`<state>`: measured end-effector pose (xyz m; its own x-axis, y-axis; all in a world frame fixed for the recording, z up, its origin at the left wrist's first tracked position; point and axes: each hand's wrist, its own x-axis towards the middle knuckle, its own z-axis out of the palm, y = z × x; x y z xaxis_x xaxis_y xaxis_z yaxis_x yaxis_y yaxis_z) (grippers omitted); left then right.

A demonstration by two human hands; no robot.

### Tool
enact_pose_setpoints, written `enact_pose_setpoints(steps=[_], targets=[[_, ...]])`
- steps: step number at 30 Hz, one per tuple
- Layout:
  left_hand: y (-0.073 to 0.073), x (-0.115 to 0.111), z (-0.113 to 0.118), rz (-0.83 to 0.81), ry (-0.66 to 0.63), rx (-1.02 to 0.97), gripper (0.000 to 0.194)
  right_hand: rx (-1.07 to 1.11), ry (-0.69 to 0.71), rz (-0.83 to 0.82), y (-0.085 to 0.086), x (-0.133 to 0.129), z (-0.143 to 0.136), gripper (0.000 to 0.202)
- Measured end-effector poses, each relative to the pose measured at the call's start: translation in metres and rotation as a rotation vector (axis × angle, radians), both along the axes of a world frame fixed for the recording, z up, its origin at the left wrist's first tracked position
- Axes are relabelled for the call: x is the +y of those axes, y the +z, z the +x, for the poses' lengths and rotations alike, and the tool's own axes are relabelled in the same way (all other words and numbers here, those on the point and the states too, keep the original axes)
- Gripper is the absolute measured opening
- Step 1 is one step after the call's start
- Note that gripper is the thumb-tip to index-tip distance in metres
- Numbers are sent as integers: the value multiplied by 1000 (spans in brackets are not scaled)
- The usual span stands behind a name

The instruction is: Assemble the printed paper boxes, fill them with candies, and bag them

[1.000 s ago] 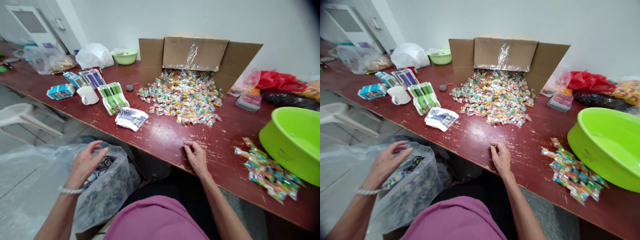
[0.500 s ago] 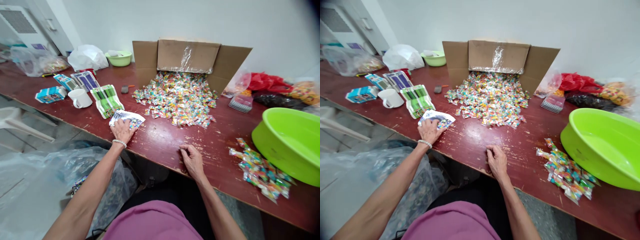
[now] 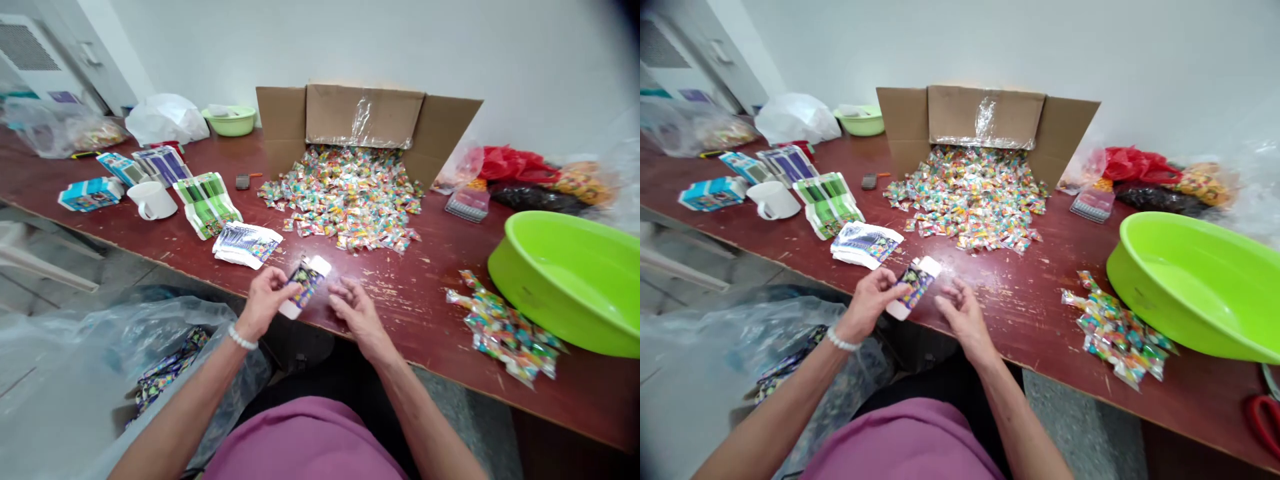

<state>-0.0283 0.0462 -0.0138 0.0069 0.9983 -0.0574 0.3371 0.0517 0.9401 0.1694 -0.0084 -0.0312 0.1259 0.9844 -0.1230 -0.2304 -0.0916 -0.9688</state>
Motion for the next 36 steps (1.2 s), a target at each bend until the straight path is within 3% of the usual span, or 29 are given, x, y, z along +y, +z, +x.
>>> enact_pose_setpoints(steps=[3,5,7,9,15,22,24,28,30,34,36], targets=[[6,-37,11,-329,-303,-449,36,189,82,20,22,-7,-23,40],[12,-50,13,-531,-542,-619,38,211,142,20,33,-14,-27,33],[16,-55,13,-632,-697,-739,38,191,249,8,39,-20,-26,33],[16,-57,15,-635,-747,-802,34,168,350,-14,43,-25,-24,34],[9,-63,20,-444,-651,-744,31,175,387,34,44,-31,-21,36],[16,-68,20,-499,-460,-671,32,215,419,64,46,-34,-23,37],[16,-67,21,-460,-432,-635,32,155,352,61,42,-34,-25,33],[14,-61,24,-309,-387,-497,28,-132,59,156,31,-28,-26,22],[13,-60,25,-234,-349,-472,31,-218,-2,193,27,-24,-22,21],[13,-67,31,-135,-206,-515,54,-134,-62,135,22,-20,-19,48],[12,-72,34,-79,-140,-511,65,-90,-100,135,20,-20,-20,49]])
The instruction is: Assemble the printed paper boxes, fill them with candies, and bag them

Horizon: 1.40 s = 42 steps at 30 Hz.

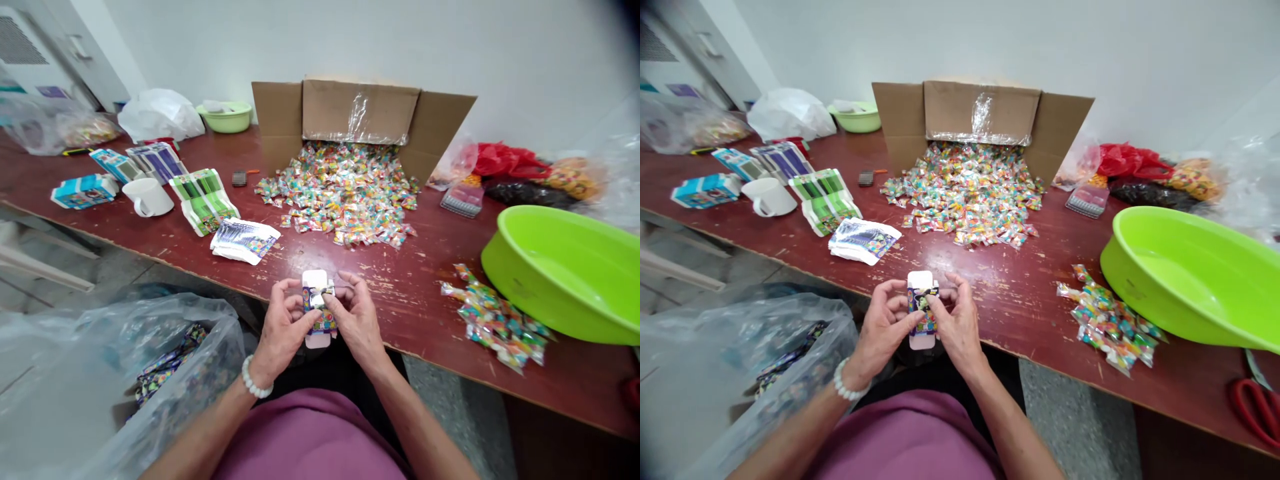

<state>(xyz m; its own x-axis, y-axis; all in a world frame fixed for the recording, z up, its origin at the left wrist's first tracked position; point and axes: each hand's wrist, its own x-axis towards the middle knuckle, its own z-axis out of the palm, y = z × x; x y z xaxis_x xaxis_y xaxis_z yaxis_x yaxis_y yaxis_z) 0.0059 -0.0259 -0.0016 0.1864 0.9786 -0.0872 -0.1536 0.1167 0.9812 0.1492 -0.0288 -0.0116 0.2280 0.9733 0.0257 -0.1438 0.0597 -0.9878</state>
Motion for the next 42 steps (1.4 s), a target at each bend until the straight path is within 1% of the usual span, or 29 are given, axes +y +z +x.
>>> enact_pose_setpoints(steps=[2,4,6,8,11,14,16,18,20,22,23,24,25,27,28,29,31,33,35,39,42], targets=[[-1,-3,2,52,43,34,68,27,19,35,-1,-1,-2,38],[-1,-4,1,93,46,76,62,53,69,71,-1,-2,-3,28],[-1,-3,-2,87,10,90,54,62,103,80,1,-3,-2,22],[1,0,-5,39,-51,90,43,53,105,48,2,-3,2,19],[5,3,-8,-14,-117,107,29,134,172,-86,4,-1,11,26],[7,4,-9,-3,-150,107,25,293,262,-212,6,1,18,31],[7,4,-9,8,-175,122,22,334,267,-213,7,2,21,35],[7,4,-9,16,-190,135,20,294,282,-180,8,2,22,38],[8,3,-8,20,-171,82,23,183,291,-131,8,1,21,29],[8,2,-7,-9,-113,-27,35,68,243,-53,8,0,19,21],[8,2,-6,-55,-96,-85,41,33,206,-13,8,-1,18,19],[8,1,-5,-126,-111,-133,43,12,175,17,7,-1,18,18],[8,1,-3,-211,-158,-169,43,-6,160,32,7,-2,17,17],[7,0,-1,-383,-286,-222,42,-81,191,44,8,-4,18,17],[6,0,0,-451,-326,-240,46,-142,220,56,9,-4,19,17],[5,-1,2,-501,-331,-250,50,-203,251,70,9,-5,20,18],[3,-1,5,-550,-273,-247,53,-260,301,79,11,-5,23,20],[0,-1,8,-556,-232,-219,55,-214,347,30,13,-3,25,22],[-1,0,10,-536,-241,-184,60,-179,373,-30,14,-1,26,20],[-6,2,10,-437,-279,-86,71,-214,338,-65,14,6,26,20],[-9,4,7,-371,-305,-47,74,-88,328,-108,15,11,24,23]])
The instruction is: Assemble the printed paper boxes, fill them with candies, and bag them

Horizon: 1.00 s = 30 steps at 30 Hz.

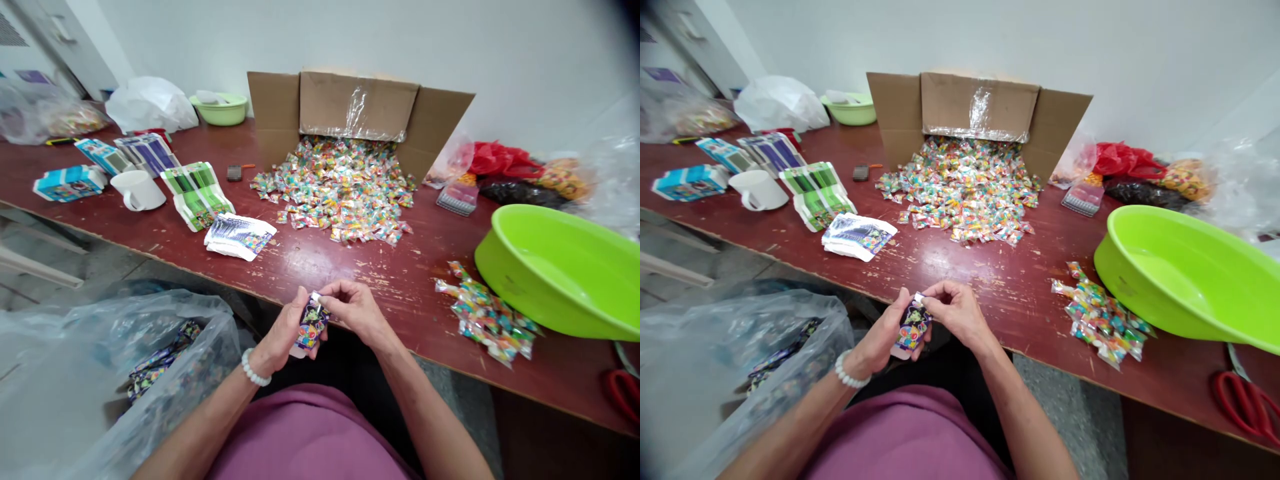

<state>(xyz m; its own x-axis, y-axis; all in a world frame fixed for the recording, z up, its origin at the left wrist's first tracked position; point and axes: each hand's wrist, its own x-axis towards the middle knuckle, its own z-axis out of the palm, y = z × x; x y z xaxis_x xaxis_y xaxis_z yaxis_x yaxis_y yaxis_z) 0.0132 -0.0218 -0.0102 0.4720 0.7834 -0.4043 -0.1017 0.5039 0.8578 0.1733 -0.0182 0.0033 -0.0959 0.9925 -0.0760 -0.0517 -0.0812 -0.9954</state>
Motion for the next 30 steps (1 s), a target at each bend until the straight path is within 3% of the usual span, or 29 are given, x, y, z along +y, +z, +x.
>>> enact_pose_setpoints(steps=[5,11,14,17,19,22,25,28,30], targets=[[1,1,-6,82,-23,2,70,100,85,-4,7,-5,-2,23],[7,6,-2,-17,48,-98,70,-126,173,266,3,-8,1,21],[9,16,-3,-33,157,-182,50,-366,103,347,-9,23,13,25],[12,30,-8,-83,301,-232,26,-966,-178,442,-20,74,36,30],[12,38,-13,-68,342,-202,21,-1080,-238,430,-27,106,52,41],[9,44,-21,-29,302,-147,29,-1148,-244,420,-35,137,65,45],[5,46,-29,-17,307,-132,47,-1149,-246,411,-41,150,67,30],[4,49,-38,-9,316,-99,60,-1075,-301,396,-39,146,66,23],[5,53,-42,-27,312,-81,59,-1018,-357,385,-33,131,61,24]])
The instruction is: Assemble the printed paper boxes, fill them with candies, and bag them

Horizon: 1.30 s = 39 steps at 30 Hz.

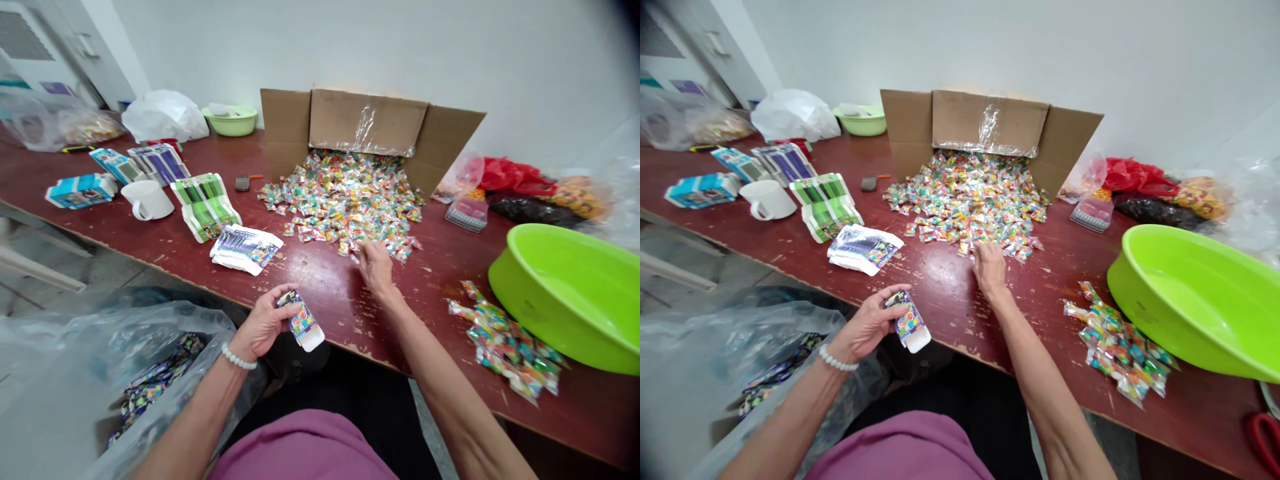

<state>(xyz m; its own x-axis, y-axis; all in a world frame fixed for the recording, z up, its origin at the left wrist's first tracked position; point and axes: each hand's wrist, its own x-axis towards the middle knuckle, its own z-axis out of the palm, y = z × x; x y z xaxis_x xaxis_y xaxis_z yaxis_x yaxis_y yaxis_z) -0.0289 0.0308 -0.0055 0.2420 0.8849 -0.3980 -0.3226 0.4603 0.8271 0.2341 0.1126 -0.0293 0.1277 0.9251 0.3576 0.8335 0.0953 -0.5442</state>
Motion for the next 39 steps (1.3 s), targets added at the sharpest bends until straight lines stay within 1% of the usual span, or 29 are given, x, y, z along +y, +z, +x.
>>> enact_pose_setpoints(steps=[2,3,5,6,7,8,11,13,15,17,19,21,25,27,29,31,32,33,35,37,39], targets=[[1,3,-2,-9,36,10,53,129,-17,6,8,-25,-10,27],[1,5,-1,-7,67,14,50,212,-1,-6,11,-41,-18,28],[0,6,1,-3,130,14,47,769,60,-53,16,-73,-35,34],[-1,5,3,-3,155,5,45,953,78,-66,16,-87,-45,37],[-2,3,4,-5,168,-11,44,1064,83,-76,16,-99,-53,38],[-2,0,6,-9,165,-36,43,1123,77,-73,16,-108,-61,37],[-5,-12,11,-35,87,-119,42,1146,12,-19,14,-119,-73,33],[-7,-21,12,-69,0,-162,43,1119,-20,31,15,-119,-73,31],[-8,-30,14,-74,-101,-191,51,1064,-17,44,18,-119,-69,29],[-9,-36,16,-29,-216,-201,55,978,8,16,22,-120,-66,27],[-9,-41,19,34,-321,-187,50,892,34,-23,25,-122,-65,25],[-8,-43,22,85,-373,-159,42,813,53,-42,27,-125,-64,23],[-5,-45,29,108,-410,-144,37,664,83,4,26,-130,-63,25],[-3,-44,30,127,-414,-155,38,658,144,-10,26,-133,-62,28],[-1,-44,32,156,-378,-154,40,752,241,-108,26,-137,-62,31],[3,-44,33,136,-330,-155,37,953,295,-234,27,-140,-63,29],[4,-44,34,100,-308,-164,35,1069,290,-275,27,-142,-64,30],[5,-43,35,55,-288,-178,36,1178,266,-290,27,-142,-65,36],[4,-43,37,-22,-246,-205,44,1331,216,-289,28,-142,-67,50],[1,-43,38,-52,-212,-194,43,1386,234,-356,29,-141,-68,50],[-2,-44,39,-40,-193,-145,37,1404,302,-475,30,-140,-68,44]])
